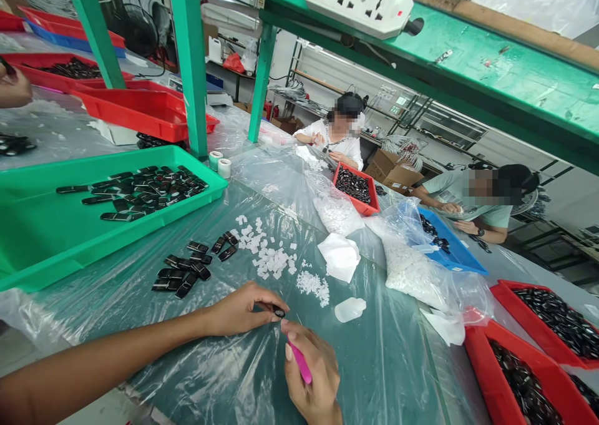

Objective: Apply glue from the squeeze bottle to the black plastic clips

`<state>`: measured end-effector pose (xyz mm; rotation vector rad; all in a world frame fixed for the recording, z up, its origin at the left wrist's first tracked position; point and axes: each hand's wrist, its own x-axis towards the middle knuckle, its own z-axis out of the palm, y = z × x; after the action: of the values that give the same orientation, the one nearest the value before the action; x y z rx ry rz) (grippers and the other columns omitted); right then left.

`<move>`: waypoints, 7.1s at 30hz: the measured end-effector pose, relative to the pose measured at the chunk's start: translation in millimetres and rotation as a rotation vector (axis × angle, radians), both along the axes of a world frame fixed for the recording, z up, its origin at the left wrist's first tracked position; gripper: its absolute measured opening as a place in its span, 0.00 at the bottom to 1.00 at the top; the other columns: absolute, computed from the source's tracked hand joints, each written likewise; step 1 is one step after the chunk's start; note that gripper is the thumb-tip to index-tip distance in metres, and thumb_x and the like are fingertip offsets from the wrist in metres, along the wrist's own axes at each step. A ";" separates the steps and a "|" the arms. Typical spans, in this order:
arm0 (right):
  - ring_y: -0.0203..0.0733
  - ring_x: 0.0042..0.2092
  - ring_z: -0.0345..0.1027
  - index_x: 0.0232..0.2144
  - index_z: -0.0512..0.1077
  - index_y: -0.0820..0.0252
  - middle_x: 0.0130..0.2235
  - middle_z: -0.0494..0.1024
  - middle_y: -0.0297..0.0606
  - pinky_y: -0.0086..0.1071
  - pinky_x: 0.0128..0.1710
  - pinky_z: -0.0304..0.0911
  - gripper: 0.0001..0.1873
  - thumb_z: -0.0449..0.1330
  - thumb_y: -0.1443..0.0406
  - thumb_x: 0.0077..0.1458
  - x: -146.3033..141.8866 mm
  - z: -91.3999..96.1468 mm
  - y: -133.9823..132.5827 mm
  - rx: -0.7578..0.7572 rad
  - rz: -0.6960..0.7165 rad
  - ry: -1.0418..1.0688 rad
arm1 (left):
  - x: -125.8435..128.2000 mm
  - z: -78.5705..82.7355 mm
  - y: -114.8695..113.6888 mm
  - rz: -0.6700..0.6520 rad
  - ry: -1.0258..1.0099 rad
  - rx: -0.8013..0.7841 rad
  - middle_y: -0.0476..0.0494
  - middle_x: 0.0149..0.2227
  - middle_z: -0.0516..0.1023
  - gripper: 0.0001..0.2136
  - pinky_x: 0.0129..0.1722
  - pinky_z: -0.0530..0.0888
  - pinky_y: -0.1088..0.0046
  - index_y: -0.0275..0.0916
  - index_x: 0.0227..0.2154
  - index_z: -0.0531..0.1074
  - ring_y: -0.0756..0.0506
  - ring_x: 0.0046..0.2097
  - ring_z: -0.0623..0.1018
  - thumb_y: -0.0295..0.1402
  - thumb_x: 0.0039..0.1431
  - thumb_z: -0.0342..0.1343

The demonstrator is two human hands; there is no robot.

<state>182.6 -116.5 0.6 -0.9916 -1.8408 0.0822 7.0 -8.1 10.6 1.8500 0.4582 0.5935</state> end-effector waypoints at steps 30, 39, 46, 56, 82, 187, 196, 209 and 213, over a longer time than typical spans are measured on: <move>0.46 0.36 0.75 0.43 0.67 0.57 0.38 0.77 0.42 0.41 0.33 0.71 0.12 0.52 0.72 0.56 -8.6 -3.2 1.0 -0.175 -0.085 0.466 | 0.3 -0.9 -1.2 0.003 -0.018 0.061 0.43 0.39 0.79 0.11 0.33 0.70 0.77 0.38 0.42 0.74 0.46 0.37 0.77 0.28 0.57 0.51; 0.47 0.41 0.74 0.45 0.66 0.54 0.41 0.77 0.41 0.44 0.37 0.71 0.18 0.52 0.75 0.54 -6.0 -7.1 -3.3 -0.110 -0.065 0.257 | -0.5 -2.0 -0.6 0.028 -0.019 0.029 0.43 0.40 0.79 0.12 0.33 0.70 0.77 0.38 0.43 0.74 0.45 0.39 0.77 0.28 0.57 0.52; 0.46 0.43 0.73 0.48 0.65 0.53 0.42 0.76 0.40 0.42 0.37 0.72 0.23 0.52 0.78 0.52 -4.4 -1.0 -2.7 -0.075 -0.037 0.149 | -0.5 -1.9 -0.5 0.041 -0.036 0.046 0.42 0.40 0.79 0.12 0.34 0.70 0.78 0.37 0.43 0.74 0.46 0.40 0.77 0.29 0.57 0.52; 0.46 0.35 0.74 0.39 0.67 0.59 0.36 0.77 0.42 0.44 0.34 0.70 0.09 0.54 0.71 0.55 -4.8 1.8 -0.4 -0.041 -0.218 0.467 | 1.8 -5.4 -0.1 0.043 -0.011 0.014 0.42 0.39 0.78 0.12 0.37 0.72 0.75 0.39 0.42 0.74 0.45 0.39 0.77 0.31 0.58 0.52; 0.45 0.36 0.75 0.38 0.68 0.60 0.35 0.76 0.39 0.42 0.34 0.71 0.11 0.57 0.74 0.52 -13.4 -8.2 3.6 -0.015 -0.268 0.477 | 1.9 -8.3 0.6 0.045 0.014 -0.060 0.43 0.35 0.78 0.11 0.30 0.70 0.77 0.36 0.38 0.74 0.47 0.33 0.76 0.35 0.53 0.58; 0.43 0.33 0.68 0.31 0.71 0.59 0.31 0.75 0.37 0.34 0.33 0.61 0.04 0.56 0.68 0.51 -22.7 -5.9 81.1 -0.404 -0.401 -0.053 | 1.1 -11.5 26.6 0.313 -0.239 -0.455 0.40 0.28 0.76 0.27 0.29 0.70 0.74 0.30 0.32 0.73 0.48 0.26 0.73 0.53 0.58 0.41; 0.44 0.43 0.71 0.38 0.75 0.60 0.41 0.78 0.41 0.37 0.43 0.66 0.12 0.57 0.61 0.54 -16.6 -9.9 38.7 -0.431 -0.403 0.490 | 3.1 -11.3 13.1 -0.050 -0.140 -0.409 0.42 0.29 0.74 0.18 0.30 0.70 0.75 0.30 0.34 0.74 0.50 0.28 0.72 0.44 0.54 0.56; 0.44 0.47 0.68 0.39 0.76 0.54 0.43 0.77 0.38 0.38 0.48 0.62 0.11 0.59 0.62 0.52 -28.9 -11.1 34.7 -0.504 -0.312 0.600 | -0.4 -7.5 9.9 -0.089 -0.131 -0.190 0.50 0.22 0.64 0.16 0.26 0.63 0.79 0.31 0.30 0.71 0.52 0.25 0.66 0.41 0.61 0.48; 0.44 0.54 0.62 0.43 0.74 0.52 0.50 0.73 0.37 0.39 0.54 0.56 0.13 0.56 0.61 0.56 -34.4 -9.0 33.6 -0.551 -0.279 0.631 | -1.4 -5.4 9.9 -0.088 -0.157 -0.211 0.50 0.23 0.64 0.16 0.25 0.62 0.79 0.32 0.27 0.68 0.52 0.25 0.65 0.40 0.61 0.48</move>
<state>148.2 -82.9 -8.4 -1.3941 -1.1009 0.6812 5.6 1.8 5.2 1.6012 0.3206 0.6026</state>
